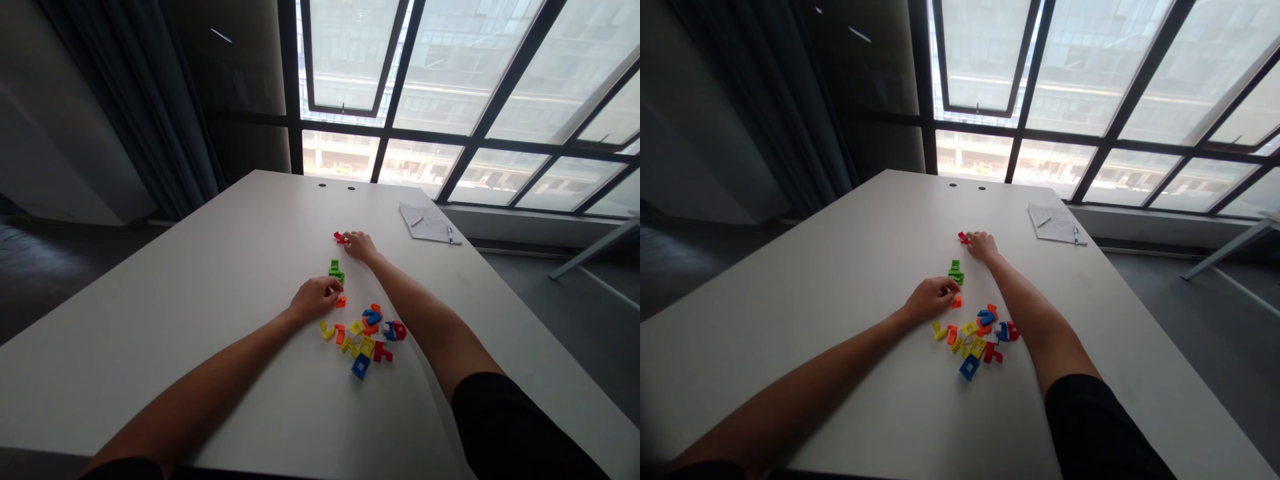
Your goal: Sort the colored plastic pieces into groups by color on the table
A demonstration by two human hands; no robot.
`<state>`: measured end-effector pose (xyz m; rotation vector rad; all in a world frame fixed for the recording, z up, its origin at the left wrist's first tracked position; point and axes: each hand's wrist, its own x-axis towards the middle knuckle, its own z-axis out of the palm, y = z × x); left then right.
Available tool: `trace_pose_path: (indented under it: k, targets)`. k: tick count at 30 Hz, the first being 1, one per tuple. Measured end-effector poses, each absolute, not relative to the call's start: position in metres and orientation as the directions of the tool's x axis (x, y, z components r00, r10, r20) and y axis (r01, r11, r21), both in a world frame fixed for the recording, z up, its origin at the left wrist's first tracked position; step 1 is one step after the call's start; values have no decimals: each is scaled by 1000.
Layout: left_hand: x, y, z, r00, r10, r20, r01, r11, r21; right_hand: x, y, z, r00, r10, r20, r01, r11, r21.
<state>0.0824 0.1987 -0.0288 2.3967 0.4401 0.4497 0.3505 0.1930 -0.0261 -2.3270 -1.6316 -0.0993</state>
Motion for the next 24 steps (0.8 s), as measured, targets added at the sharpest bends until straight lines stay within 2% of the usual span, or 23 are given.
trace_pose_path:
  k: [4,7,14,19,24]
  targets:
    - [82,200,-29,890,405,207,184,-736,651,349,191,-21,383,890,247,917,-333,-221]
    - [81,201,-30,896,394,203,175,-736,654,348,175,-20,402,874,273,902,-325,-285]
    - [82,199,-30,898,394,195,181,-736,652,346,67,-30,247,923,295,855,-65,-514]
    - [85,199,-30,894,410,184,203,-734,648,331,-34,-26,114,978,175,851,-6,-525]
    - [86,198,-29,888,420,187,215,-739,638,306,-91,-19,49,981,188,831,65,-552]
